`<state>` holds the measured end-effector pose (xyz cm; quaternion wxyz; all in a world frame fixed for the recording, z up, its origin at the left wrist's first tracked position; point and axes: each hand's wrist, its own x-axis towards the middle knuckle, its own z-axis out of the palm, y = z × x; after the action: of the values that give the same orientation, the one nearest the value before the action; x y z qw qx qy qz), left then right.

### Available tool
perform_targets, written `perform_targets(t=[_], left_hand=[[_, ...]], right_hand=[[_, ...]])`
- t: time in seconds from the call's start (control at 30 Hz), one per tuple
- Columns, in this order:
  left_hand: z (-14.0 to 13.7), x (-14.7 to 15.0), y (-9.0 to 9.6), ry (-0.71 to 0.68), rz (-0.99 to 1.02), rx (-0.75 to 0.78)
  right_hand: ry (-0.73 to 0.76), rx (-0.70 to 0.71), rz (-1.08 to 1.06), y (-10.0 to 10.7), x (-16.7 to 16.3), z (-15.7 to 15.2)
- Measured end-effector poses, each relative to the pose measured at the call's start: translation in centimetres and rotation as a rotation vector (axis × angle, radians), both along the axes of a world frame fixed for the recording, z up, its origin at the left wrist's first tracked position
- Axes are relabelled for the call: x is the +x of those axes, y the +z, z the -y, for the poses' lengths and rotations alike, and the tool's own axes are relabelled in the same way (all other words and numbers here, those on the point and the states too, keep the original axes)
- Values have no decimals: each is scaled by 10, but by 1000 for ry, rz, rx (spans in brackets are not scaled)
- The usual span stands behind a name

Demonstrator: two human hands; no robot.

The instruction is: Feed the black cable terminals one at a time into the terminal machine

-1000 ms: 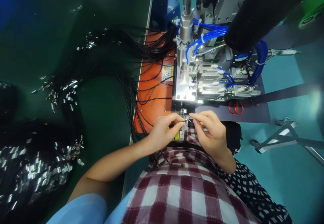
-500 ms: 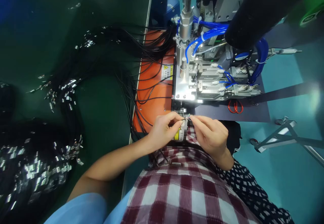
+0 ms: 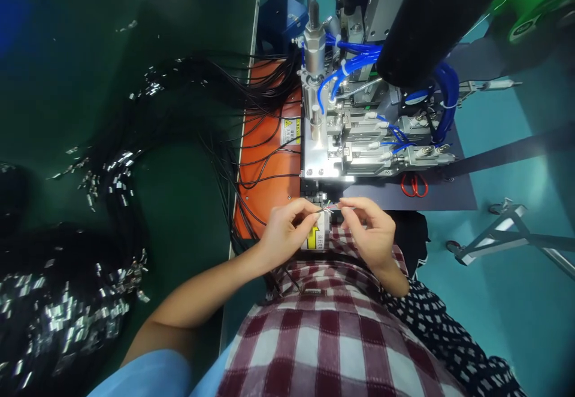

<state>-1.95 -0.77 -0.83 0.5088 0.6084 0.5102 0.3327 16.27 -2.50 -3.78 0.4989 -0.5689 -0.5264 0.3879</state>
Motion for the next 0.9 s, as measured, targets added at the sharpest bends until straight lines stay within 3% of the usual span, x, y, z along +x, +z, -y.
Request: perform_targets(t=[0.17, 0.33, 0.5, 0.57, 0.9], left_hand=[[2, -2, -1, -36, -14, 56], [-1, -2, 1, -67, -82, 199], [-2, 0, 2, -48, -57, 60], [0, 2, 2, -47, -53, 71], [0, 7, 3, -49, -114, 477]], right_hand=[[112, -175, -193, 15, 1, -13], [227, -325, -344, 17, 1, -16], [147, -356, -429, 15, -14, -6], [118, -357, -443, 16, -20, -2], [274, -432, -612, 18, -15, -6]])
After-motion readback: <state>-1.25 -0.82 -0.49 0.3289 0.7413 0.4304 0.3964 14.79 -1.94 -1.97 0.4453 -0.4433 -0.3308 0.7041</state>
